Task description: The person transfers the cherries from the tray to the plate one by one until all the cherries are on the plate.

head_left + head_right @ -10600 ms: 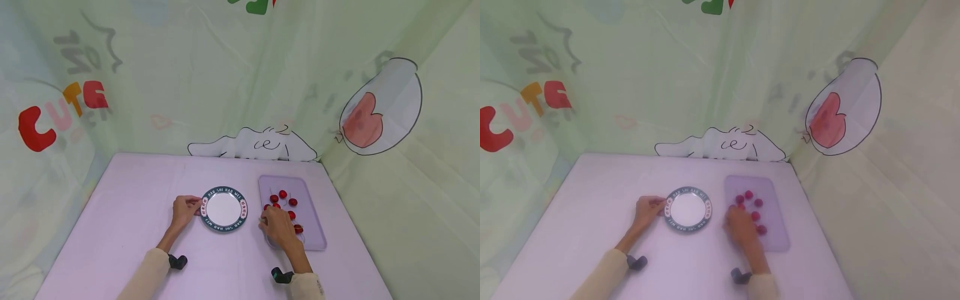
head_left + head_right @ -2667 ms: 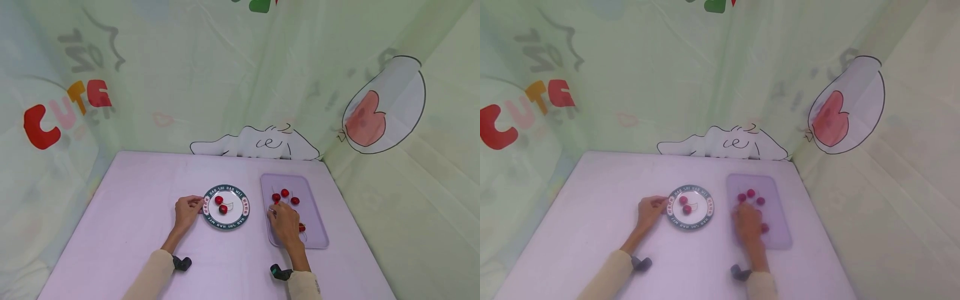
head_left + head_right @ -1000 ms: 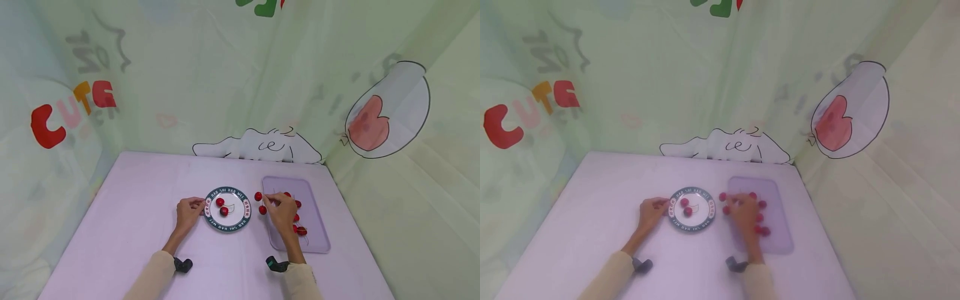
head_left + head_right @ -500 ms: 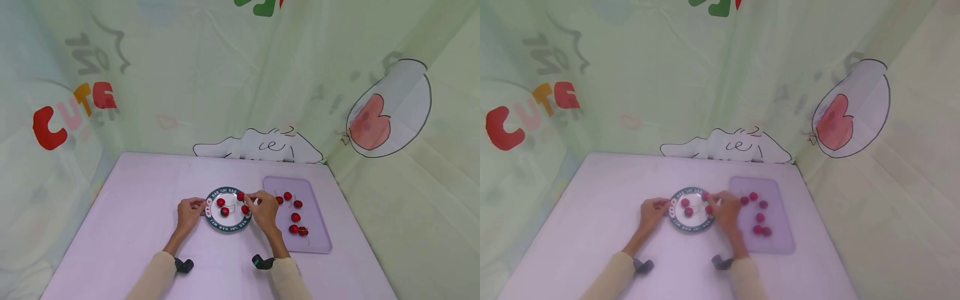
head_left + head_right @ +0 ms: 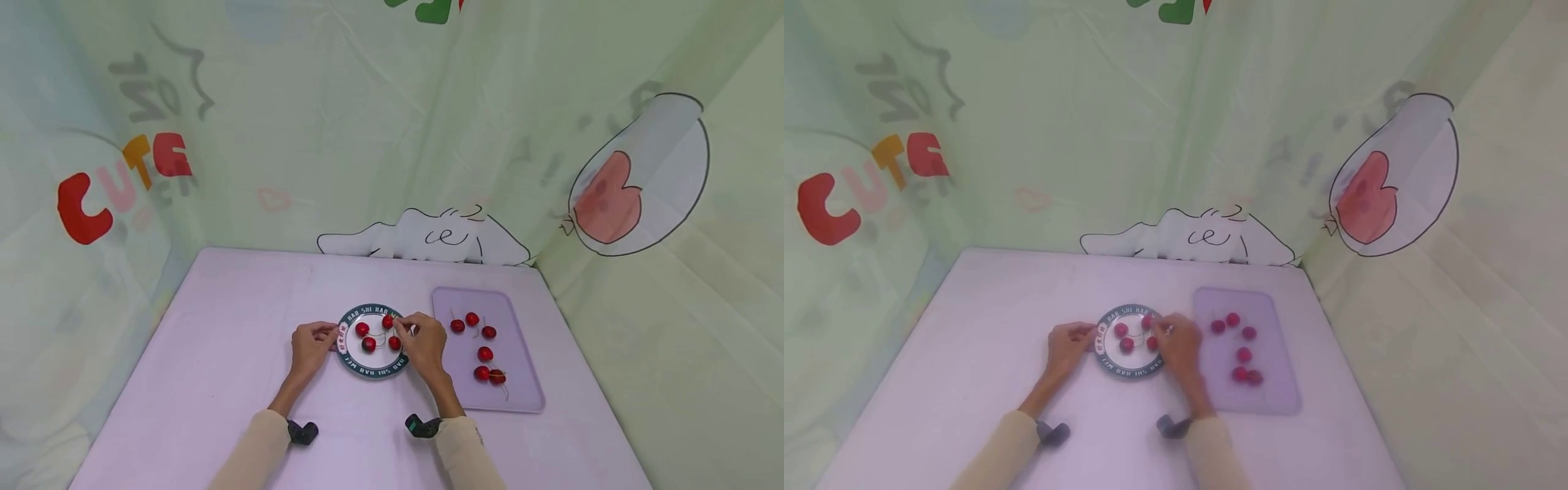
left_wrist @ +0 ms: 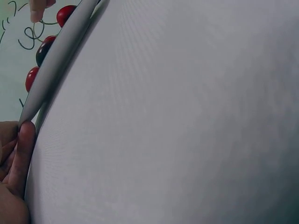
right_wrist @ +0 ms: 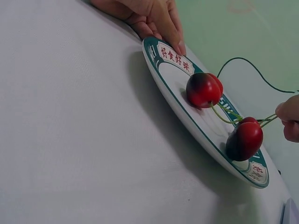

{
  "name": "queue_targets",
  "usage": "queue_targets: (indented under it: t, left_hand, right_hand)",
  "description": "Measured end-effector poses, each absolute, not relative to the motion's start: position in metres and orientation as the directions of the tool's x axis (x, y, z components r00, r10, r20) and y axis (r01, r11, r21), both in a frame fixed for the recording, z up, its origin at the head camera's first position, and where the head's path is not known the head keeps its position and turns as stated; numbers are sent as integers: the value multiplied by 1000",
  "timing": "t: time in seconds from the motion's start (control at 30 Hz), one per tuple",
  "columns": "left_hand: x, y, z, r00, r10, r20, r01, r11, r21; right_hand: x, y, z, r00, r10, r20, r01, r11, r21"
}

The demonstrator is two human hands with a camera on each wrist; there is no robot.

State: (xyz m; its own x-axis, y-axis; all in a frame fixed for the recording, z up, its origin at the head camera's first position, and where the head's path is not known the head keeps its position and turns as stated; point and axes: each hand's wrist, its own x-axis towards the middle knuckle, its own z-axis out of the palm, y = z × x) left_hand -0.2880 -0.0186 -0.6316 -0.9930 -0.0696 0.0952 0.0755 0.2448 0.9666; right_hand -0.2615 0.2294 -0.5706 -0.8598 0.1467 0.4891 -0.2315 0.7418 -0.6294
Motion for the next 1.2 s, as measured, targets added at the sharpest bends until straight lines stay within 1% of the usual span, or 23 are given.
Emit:
queue_targets:
  t: [0.23,0.5,0.7,0.9,1.0,1.2]
  left_hand:
    - [-288,-16,-631,-995,-64,79,62,230,971]
    - [-290,-15,-632,-995,-59,79,61,253,965]
    - [-291,-14,-633,-995,-60,84,66,252,966]
    - [-290,-14,-633,-993,-68,97,77,252,965]
    - [-290,-14,-635,-993,-65,98,78,252,965]
    - [-292,-20,-634,-995,-60,76,60,242,968]
  right_hand:
    - [-259,234,-569,-858,161,487,-198,772,-604]
    - [-257,240,-567,-888,193,418,-105,799,-592]
    - [-255,244,-566,-899,211,385,-76,789,-610]
    - [-256,249,-569,-905,214,368,-51,805,-591]
    - [-253,251,-566,-899,217,379,-51,810,-585]
    - [-245,262,-551,-872,211,441,-80,829,-554]
